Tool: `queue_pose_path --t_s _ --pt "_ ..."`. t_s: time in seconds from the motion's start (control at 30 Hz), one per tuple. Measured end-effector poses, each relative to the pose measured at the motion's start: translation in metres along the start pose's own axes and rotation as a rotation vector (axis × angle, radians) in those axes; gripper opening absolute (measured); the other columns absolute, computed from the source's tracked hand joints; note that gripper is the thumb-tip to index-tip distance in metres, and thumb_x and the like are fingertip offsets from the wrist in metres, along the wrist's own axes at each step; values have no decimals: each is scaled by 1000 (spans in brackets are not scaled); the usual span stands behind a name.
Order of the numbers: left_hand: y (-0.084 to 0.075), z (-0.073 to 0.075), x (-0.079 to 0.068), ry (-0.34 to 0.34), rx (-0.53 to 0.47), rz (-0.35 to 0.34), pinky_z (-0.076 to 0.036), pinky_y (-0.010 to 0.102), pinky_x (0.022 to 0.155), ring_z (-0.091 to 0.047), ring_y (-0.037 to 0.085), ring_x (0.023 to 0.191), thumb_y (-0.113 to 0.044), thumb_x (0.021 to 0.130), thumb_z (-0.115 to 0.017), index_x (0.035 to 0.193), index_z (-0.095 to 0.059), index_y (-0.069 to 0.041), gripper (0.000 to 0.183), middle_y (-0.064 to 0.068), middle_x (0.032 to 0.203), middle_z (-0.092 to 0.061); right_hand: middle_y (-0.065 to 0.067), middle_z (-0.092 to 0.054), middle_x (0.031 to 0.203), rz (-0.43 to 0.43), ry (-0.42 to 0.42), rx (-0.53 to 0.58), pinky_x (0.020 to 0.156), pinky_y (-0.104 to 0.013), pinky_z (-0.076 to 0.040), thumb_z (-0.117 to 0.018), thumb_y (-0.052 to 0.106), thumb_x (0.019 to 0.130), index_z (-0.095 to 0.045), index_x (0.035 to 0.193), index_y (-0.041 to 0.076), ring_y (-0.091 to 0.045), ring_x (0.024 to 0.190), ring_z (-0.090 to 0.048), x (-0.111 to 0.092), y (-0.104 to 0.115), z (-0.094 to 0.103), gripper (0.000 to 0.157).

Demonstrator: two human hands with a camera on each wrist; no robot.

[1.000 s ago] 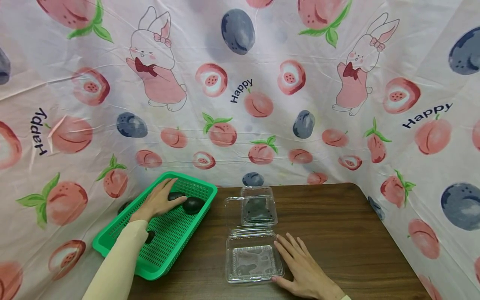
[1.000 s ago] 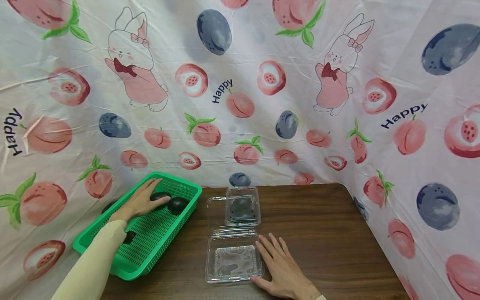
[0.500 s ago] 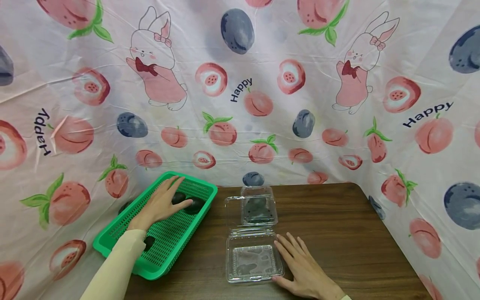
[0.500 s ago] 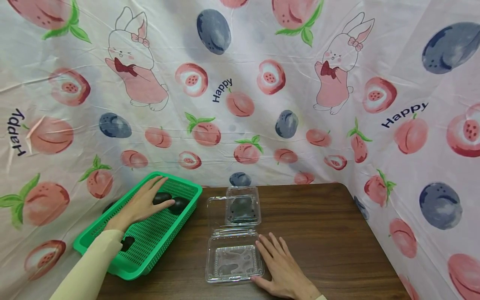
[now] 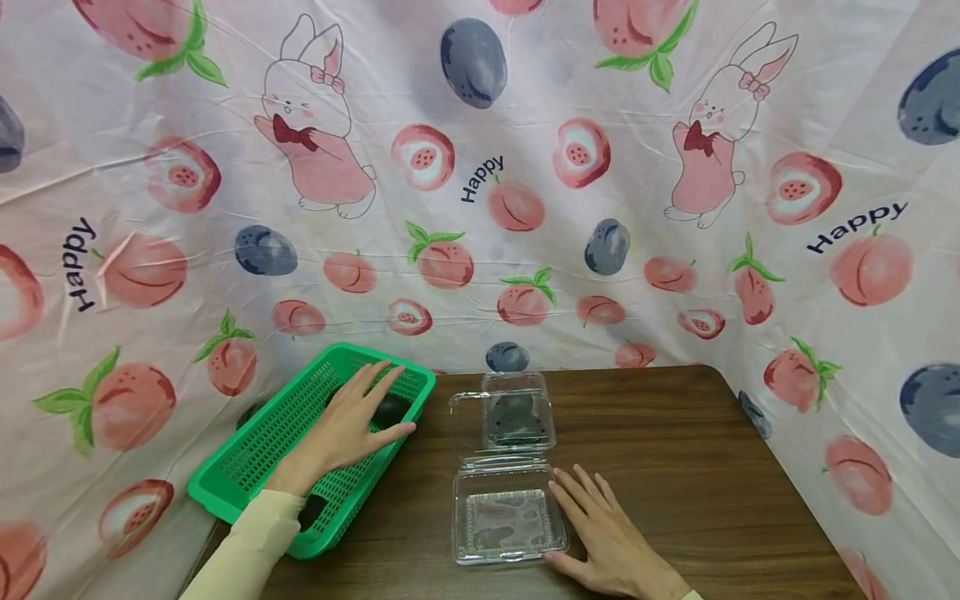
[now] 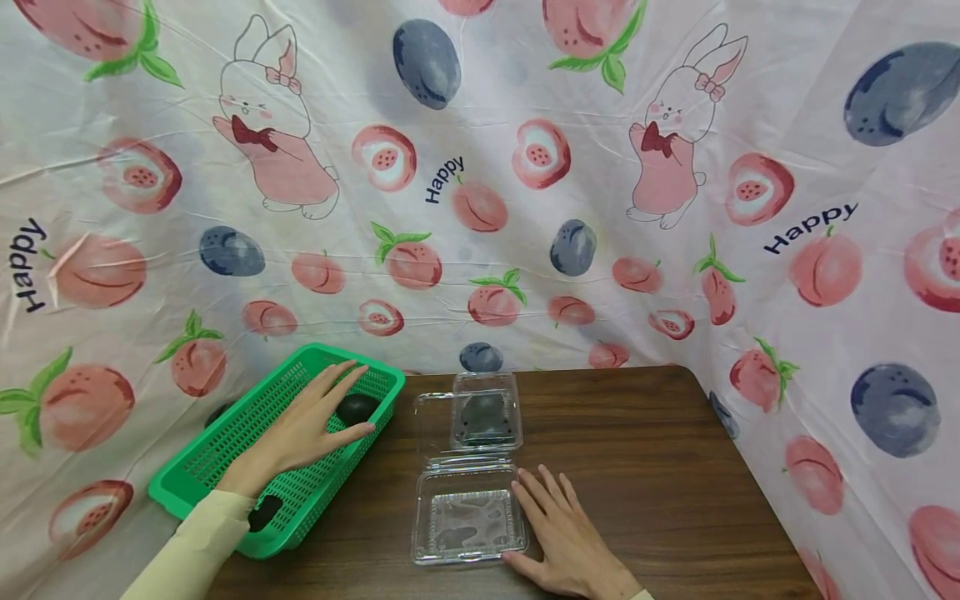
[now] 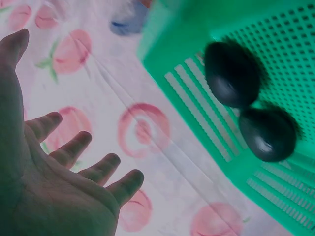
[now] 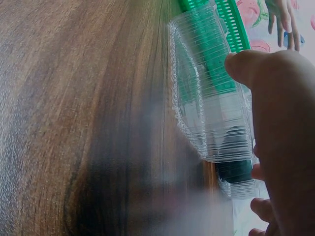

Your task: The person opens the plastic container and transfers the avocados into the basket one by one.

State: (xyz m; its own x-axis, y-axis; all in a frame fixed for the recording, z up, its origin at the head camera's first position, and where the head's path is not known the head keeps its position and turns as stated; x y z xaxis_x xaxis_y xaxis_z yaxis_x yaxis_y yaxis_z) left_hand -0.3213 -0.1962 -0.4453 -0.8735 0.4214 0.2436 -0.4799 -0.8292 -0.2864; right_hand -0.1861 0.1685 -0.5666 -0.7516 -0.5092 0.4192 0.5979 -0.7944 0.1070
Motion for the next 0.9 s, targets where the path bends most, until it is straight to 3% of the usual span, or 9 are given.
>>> queue_pose_path --t_s 0.57,0.9 --pt "-72 -21 -35 -49 -22 -112 -41 77 127 -33 50 171 -59 98 -85 180 -32 -26 103 12 186 -33 -17 -60 169 14 -14 -32 138 -23 24 -74 72 100 -61 160 4 -48 154 -59 1 2 1 92" --pt "-93 -52 -58 -30 -65 -110 -43 76 127 -35 50 171 -56 96 -88 179 -37 -25 102 13 184 -37 -15 -61 168 15 -29 -47 138 -24 23 -75 72 98 -62 160 5 -46 154 -59 1 2 1 92"
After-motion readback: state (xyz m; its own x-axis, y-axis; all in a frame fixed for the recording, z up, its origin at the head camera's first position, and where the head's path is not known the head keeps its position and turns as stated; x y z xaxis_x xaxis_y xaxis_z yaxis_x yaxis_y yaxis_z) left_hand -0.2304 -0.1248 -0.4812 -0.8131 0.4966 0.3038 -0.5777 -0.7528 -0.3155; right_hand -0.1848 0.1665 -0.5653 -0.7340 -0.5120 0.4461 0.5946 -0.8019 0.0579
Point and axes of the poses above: each hand's wrist, its own x-axis towards the middle knuckle, its own z-axis out of the back of the hand, y = z × x, the point moved 8 cm from there along x, towards the middle knuckle
